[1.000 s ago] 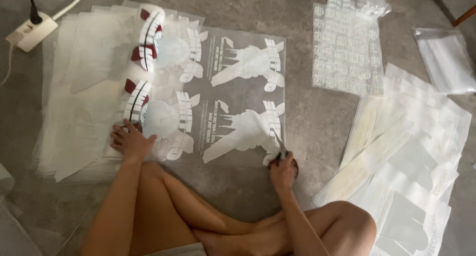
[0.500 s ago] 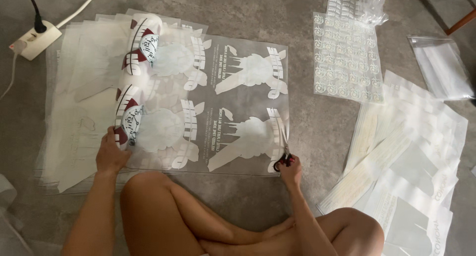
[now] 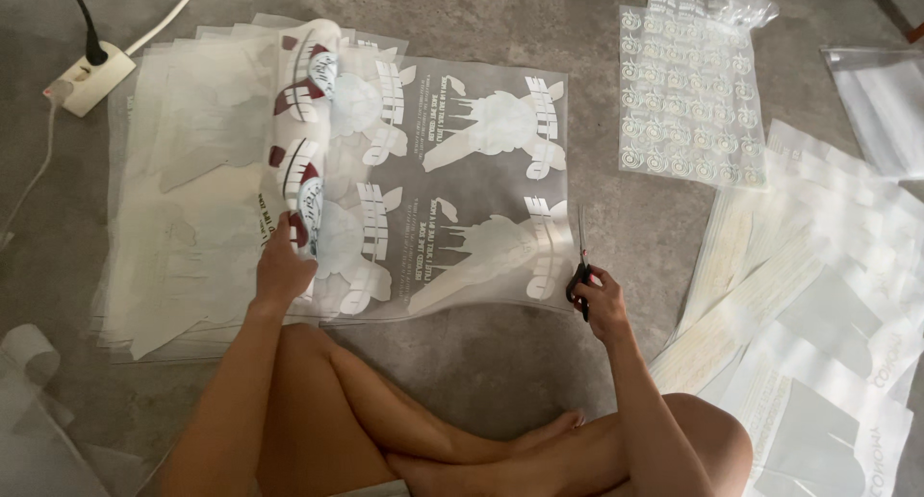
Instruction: The person sits on the floor and uses scissors to cut a large sheet of transparent stickers featuring a clock and the word 'OUTLINE'. They repeatedly cut the sheet into smaller sections, separating the individual sticker designs.
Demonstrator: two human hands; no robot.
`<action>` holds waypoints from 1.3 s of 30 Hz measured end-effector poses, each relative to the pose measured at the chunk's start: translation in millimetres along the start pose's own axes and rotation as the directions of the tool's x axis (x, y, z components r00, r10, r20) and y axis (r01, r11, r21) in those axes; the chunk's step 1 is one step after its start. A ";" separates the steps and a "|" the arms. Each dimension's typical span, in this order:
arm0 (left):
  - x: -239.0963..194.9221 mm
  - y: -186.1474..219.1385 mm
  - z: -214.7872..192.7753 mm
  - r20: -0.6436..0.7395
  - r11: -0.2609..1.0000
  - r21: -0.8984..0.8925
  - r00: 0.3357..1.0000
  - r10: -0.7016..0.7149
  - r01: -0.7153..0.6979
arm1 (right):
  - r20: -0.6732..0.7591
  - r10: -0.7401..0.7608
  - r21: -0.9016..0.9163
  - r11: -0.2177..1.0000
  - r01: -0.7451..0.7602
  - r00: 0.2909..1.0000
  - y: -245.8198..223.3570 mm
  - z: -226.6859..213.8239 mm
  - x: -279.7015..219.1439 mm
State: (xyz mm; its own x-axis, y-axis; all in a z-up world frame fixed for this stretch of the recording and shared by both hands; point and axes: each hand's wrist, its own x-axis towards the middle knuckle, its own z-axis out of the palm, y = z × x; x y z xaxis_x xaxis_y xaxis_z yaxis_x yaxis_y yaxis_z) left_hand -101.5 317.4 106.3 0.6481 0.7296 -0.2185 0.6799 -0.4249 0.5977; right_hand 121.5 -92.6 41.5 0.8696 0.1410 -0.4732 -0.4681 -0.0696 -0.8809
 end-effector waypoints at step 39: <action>-2.6 50.2 99.7 -0.029 0.907 0.422 1.000 -0.010 0.021 | -0.556 -0.415 -0.467 0.873 0.142 0.720 25.7 -198.8 105.4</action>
State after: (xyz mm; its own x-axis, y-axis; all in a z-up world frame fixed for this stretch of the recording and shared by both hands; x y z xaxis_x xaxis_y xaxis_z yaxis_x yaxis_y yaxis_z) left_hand -34.9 240.8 59.9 0.6309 0.7490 -0.2023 0.7749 -0.5955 0.2119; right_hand 232.3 -275.8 -32.1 0.9080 -0.4184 0.0215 -0.2115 -0.5022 -0.8385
